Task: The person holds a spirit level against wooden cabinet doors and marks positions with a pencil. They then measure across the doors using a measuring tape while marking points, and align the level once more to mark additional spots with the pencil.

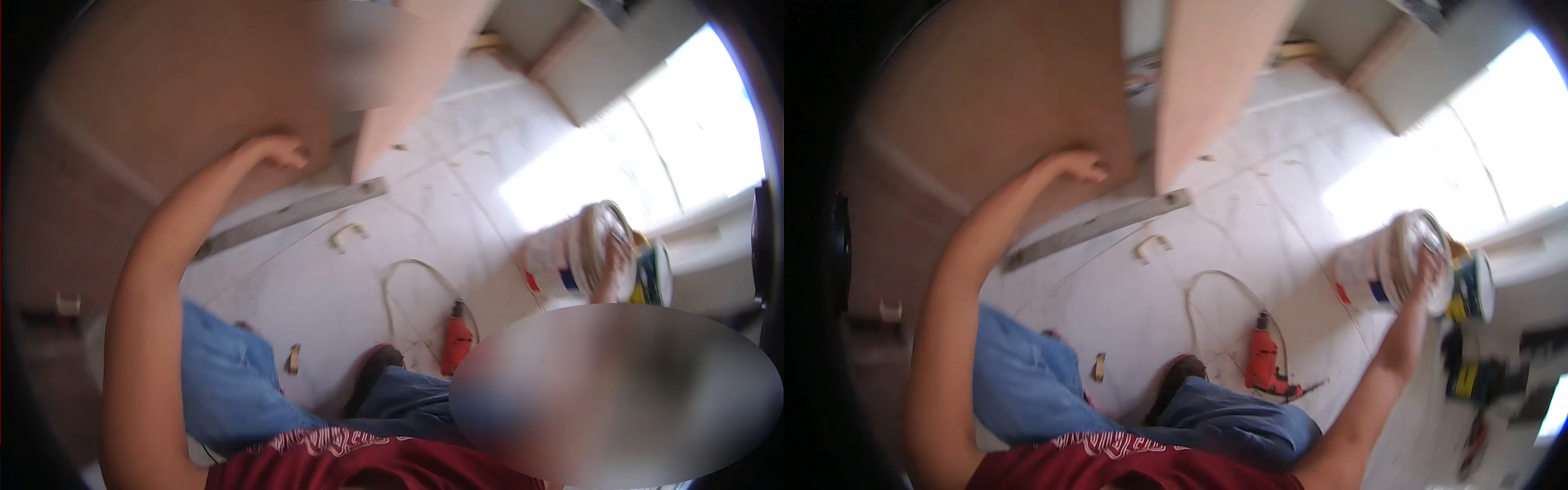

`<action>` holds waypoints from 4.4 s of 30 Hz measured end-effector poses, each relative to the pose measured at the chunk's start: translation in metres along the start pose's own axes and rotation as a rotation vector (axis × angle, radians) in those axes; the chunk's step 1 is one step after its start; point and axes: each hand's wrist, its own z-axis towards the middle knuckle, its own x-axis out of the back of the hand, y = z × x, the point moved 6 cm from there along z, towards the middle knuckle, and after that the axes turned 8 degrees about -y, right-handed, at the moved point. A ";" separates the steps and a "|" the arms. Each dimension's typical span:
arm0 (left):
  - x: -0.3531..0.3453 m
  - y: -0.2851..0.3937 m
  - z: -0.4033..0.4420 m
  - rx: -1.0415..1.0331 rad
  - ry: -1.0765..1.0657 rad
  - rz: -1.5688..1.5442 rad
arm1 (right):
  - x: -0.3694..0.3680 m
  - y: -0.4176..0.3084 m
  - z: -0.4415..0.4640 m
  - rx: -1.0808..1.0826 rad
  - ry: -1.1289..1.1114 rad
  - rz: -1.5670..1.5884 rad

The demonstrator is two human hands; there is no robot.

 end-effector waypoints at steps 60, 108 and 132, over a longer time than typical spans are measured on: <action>0.062 0.249 -0.114 -1.003 0.084 -1.141 | 0.158 0.365 0.428 0.261 0.160 3.620; 0.044 0.069 -0.278 0.413 0.882 0.103 | 0.349 0.348 0.368 -0.861 -0.922 4.261; 0.047 0.065 -0.221 0.485 0.972 0.195 | 0.396 0.342 0.395 -0.748 -0.981 4.098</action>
